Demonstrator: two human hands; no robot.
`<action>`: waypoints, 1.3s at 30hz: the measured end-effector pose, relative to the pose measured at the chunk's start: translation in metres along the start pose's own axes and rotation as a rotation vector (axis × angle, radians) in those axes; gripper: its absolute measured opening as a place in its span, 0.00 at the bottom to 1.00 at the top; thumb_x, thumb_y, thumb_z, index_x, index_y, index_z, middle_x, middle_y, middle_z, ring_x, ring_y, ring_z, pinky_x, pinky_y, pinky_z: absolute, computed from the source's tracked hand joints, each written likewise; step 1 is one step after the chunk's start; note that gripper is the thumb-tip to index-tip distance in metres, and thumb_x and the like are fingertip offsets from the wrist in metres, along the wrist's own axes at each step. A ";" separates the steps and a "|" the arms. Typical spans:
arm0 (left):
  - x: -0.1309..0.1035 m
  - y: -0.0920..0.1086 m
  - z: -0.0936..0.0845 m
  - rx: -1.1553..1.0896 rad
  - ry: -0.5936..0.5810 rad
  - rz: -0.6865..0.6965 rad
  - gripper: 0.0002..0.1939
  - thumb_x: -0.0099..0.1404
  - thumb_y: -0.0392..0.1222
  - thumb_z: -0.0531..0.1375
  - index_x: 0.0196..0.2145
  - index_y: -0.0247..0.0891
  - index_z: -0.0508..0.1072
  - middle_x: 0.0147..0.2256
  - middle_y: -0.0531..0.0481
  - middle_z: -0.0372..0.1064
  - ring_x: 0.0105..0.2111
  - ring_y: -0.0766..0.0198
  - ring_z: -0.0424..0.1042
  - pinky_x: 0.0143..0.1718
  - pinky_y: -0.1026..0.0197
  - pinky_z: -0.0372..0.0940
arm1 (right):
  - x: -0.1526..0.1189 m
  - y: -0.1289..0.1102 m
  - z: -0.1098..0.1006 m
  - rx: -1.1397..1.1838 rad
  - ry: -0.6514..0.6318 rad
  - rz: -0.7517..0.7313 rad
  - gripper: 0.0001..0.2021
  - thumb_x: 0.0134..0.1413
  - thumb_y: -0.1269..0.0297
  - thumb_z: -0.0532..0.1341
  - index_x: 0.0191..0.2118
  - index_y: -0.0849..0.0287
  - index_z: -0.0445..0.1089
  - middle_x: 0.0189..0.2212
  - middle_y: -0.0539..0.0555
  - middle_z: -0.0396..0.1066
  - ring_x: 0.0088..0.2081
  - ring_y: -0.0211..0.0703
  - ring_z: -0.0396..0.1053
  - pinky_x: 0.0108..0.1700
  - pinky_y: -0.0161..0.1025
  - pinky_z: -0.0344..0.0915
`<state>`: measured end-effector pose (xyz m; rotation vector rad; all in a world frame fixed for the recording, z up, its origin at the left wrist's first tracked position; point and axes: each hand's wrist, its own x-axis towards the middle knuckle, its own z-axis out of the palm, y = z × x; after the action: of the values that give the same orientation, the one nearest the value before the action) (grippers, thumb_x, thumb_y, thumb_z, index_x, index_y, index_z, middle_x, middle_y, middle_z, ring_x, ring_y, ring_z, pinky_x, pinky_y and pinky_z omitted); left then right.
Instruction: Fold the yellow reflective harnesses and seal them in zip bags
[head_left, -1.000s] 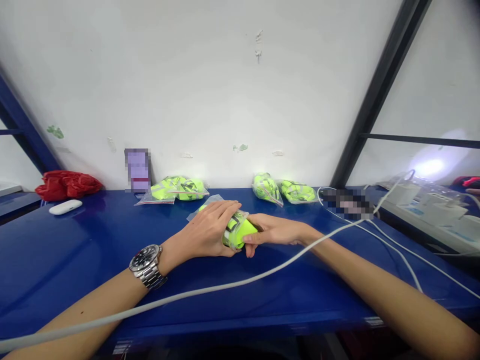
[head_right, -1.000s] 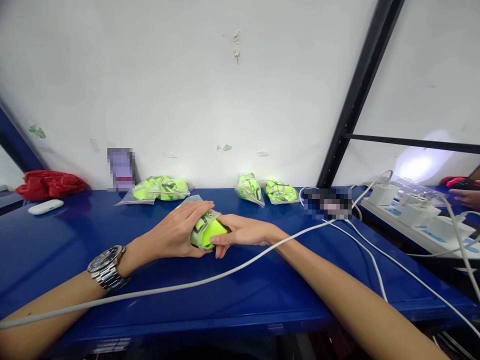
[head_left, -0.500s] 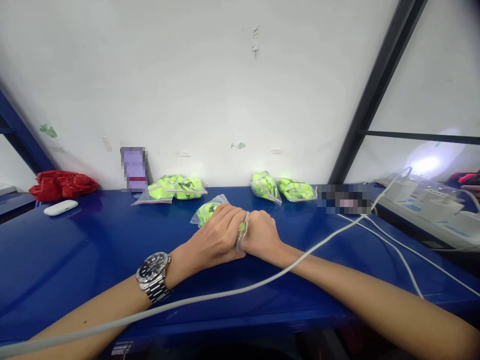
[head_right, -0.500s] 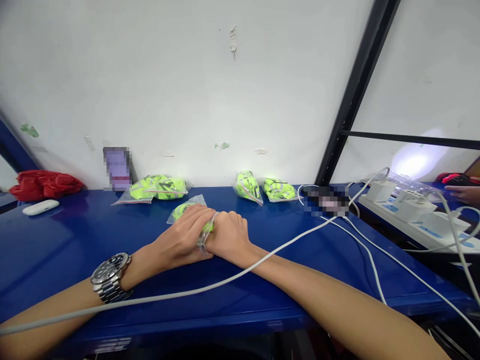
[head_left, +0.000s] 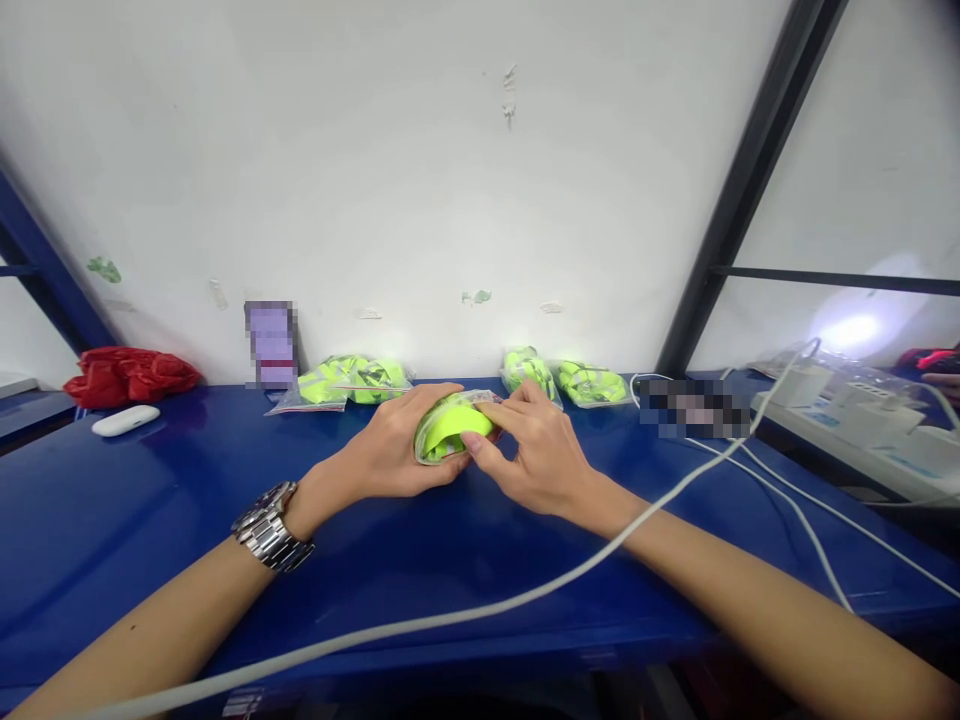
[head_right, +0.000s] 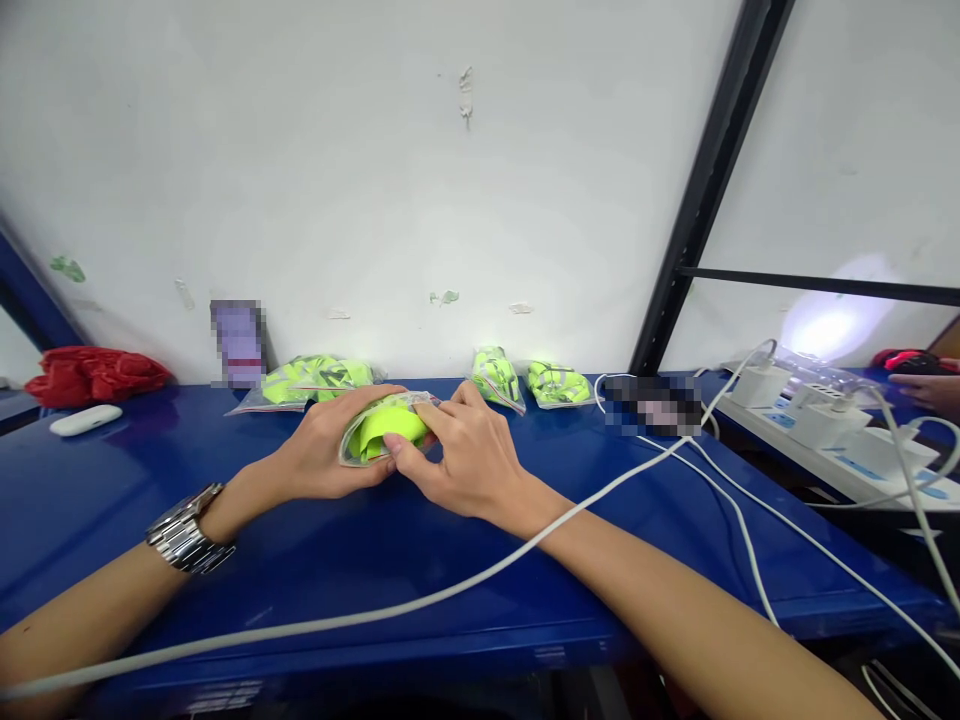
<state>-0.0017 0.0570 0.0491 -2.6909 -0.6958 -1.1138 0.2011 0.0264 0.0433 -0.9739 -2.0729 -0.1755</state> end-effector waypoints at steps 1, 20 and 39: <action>0.001 0.001 -0.001 -0.006 0.013 -0.005 0.29 0.57 0.43 0.62 0.54 0.35 0.61 0.47 0.39 0.70 0.45 0.53 0.73 0.44 0.53 0.69 | 0.000 -0.001 0.000 -0.021 0.047 -0.003 0.19 0.57 0.50 0.56 0.38 0.61 0.75 0.24 0.54 0.67 0.34 0.46 0.58 0.40 0.43 0.58; 0.011 0.008 -0.014 -0.663 0.025 -0.316 0.28 0.61 0.43 0.62 0.54 0.43 0.52 0.43 0.48 0.68 0.38 0.62 0.71 0.39 0.60 0.68 | 0.071 0.017 -0.021 0.338 -0.383 0.252 0.31 0.41 0.49 0.68 0.48 0.61 0.61 0.33 0.54 0.70 0.27 0.38 0.65 0.29 0.35 0.60; 0.013 0.002 -0.031 -0.054 0.083 -0.060 0.06 0.66 0.39 0.57 0.34 0.37 0.73 0.53 0.41 0.61 0.52 0.55 0.66 0.50 0.53 0.65 | 0.077 0.035 -0.007 0.558 -0.661 0.527 0.15 0.41 0.64 0.63 0.20 0.58 0.54 0.12 0.44 0.58 0.13 0.32 0.58 0.14 0.29 0.45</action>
<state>-0.0119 0.0510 0.0803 -2.6662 -0.7482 -1.2694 0.2012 0.0924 0.0969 -1.2692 -2.1322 1.0650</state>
